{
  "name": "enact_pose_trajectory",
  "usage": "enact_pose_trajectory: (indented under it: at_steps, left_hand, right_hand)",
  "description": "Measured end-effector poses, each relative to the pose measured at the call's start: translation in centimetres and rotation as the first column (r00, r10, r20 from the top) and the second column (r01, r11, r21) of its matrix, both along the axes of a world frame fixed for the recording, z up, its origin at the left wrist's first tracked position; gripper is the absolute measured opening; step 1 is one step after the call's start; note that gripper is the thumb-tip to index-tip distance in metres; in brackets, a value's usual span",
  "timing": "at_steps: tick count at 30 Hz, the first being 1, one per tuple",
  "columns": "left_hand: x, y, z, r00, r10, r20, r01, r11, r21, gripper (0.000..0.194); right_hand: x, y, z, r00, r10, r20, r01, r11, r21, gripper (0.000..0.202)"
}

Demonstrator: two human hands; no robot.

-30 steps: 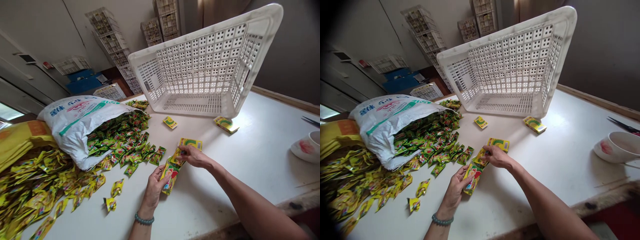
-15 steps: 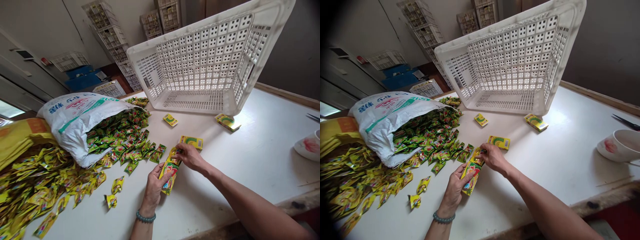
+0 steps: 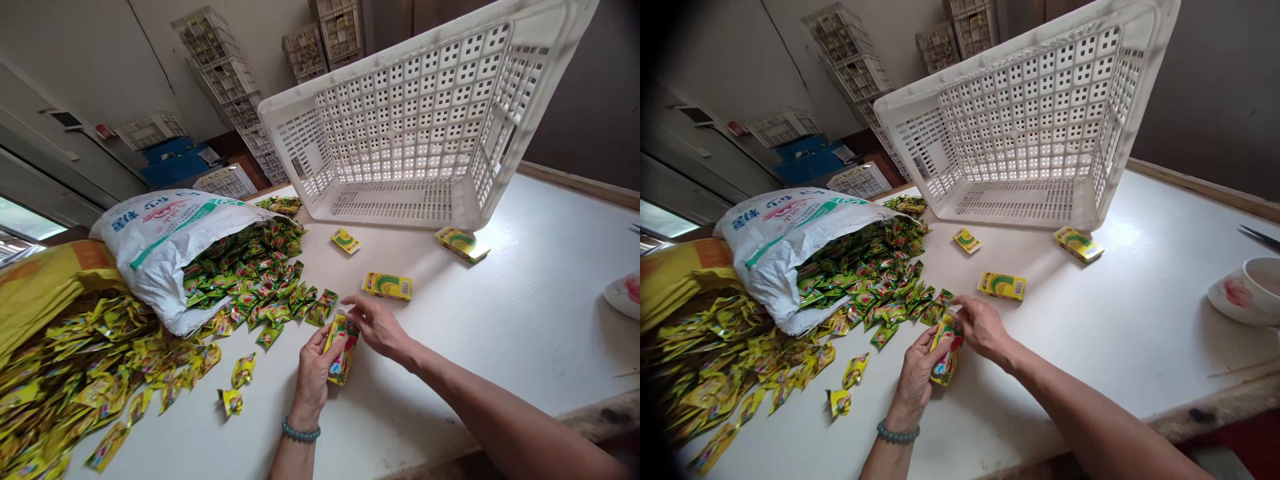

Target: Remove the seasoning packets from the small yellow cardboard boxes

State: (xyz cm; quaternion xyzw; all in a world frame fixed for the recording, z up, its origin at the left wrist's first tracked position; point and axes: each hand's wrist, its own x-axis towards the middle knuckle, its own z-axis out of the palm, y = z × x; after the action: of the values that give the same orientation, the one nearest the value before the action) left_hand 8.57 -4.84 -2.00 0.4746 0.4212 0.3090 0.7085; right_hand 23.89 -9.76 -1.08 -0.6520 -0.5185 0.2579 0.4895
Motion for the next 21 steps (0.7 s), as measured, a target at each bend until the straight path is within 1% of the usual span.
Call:
enact_pose_trajectory:
  at_steps: [2, 3, 5, 7, 8, 11, 12, 13, 14, 15, 16, 17, 18, 21]
  left_hand:
    - [0.1, 0.0, 0.0, 0.999, 0.028, 0.014, -0.028, 1.0, -0.005, 0.048]
    - [0.2, 0.0, 0.0, 0.999, 0.031, 0.022, -0.031, 1.0, -0.001, 0.047]
    - [0.3, -0.1, -0.1, 0.999, 0.03, 0.04, -0.031, 0.999, 0.011, 0.044]
    - [0.3, -0.1, -0.2, 0.998, 0.033, 0.051, -0.034, 0.999, 0.011, 0.044]
    - [0.3, -0.1, -0.2, 0.997, 0.046, 0.055, -0.046, 0.999, 0.01, 0.045]
    - [0.4, -0.1, 0.0, 0.991, 0.115, 0.071, -0.118, 0.992, 0.033, 0.054]
    - [0.4, 0.0, 0.1, 0.987, 0.143, 0.079, -0.148, 0.987, 0.056, 0.056]
    - [0.3, 0.0, 0.2, 0.983, 0.162, 0.086, -0.168, 0.982, 0.081, 0.058]
    - [0.3, 0.0, 0.2, 0.982, 0.166, 0.09, -0.175, 0.979, 0.106, 0.059]
    - [0.3, 0.0, 0.3, 0.983, 0.159, 0.088, -0.17, 0.976, 0.133, 0.06]
    - [0.2, -0.1, 0.3, 0.987, 0.138, 0.079, -0.149, 0.976, 0.16, 0.059]
    - [0.1, -0.1, 0.3, 0.993, 0.103, 0.063, -0.113, 0.977, 0.181, 0.058]
    - [-0.1, -0.1, 0.2, 0.997, 0.063, 0.046, -0.07, 0.979, 0.193, 0.057]
    - [-0.4, 0.1, -0.1, 0.999, -0.043, 0.02, 0.039, 0.983, 0.181, 0.051]
  right_hand:
    - [-0.3, -0.1, 0.1, 0.999, -0.016, -0.038, 0.018, 0.999, 0.051, 0.023]
    - [-0.4, -0.2, 0.1, 1.0, 0.0, -0.016, 0.001, 0.998, 0.061, 0.023]
    - [-0.9, -0.3, 0.0, 0.997, 0.054, 0.052, -0.056, 0.998, 0.042, 0.022]
    - [-1.2, -0.4, -0.2, 0.995, 0.086, 0.053, -0.087, 0.996, 0.025, 0.024]
    - [-1.1, -0.3, -0.3, 0.998, 0.064, 0.012, -0.064, 0.997, 0.041, 0.024]
    - [-0.6, 0.1, -0.8, 0.984, -0.089, -0.153, 0.108, 0.986, 0.125, 0.022]
    - [-0.5, 0.2, -0.9, 0.972, -0.111, -0.206, 0.14, 0.982, 0.13, 0.021]
    - [-0.3, 0.4, -1.0, 0.96, -0.091, -0.263, 0.125, 0.985, 0.116, 0.021]
    - [-0.3, 0.6, -1.1, 0.944, -0.028, -0.329, 0.063, 0.993, 0.095, 0.023]
    - [-0.3, 0.7, -1.3, 0.915, 0.054, -0.399, -0.025, 0.997, 0.079, 0.025]
    - [-0.4, 0.8, -1.4, 0.88, 0.127, -0.458, -0.105, 0.992, 0.074, 0.026]
    - [-0.5, 0.8, -1.5, 0.857, 0.175, -0.485, -0.16, 0.984, 0.073, 0.026]
    - [-0.7, 0.8, -1.6, 0.858, 0.195, -0.476, -0.185, 0.98, 0.068, 0.026]
    - [-0.6, 0.7, -2.0, 0.923, 0.19, -0.334, -0.198, 0.98, 0.008, 0.027]
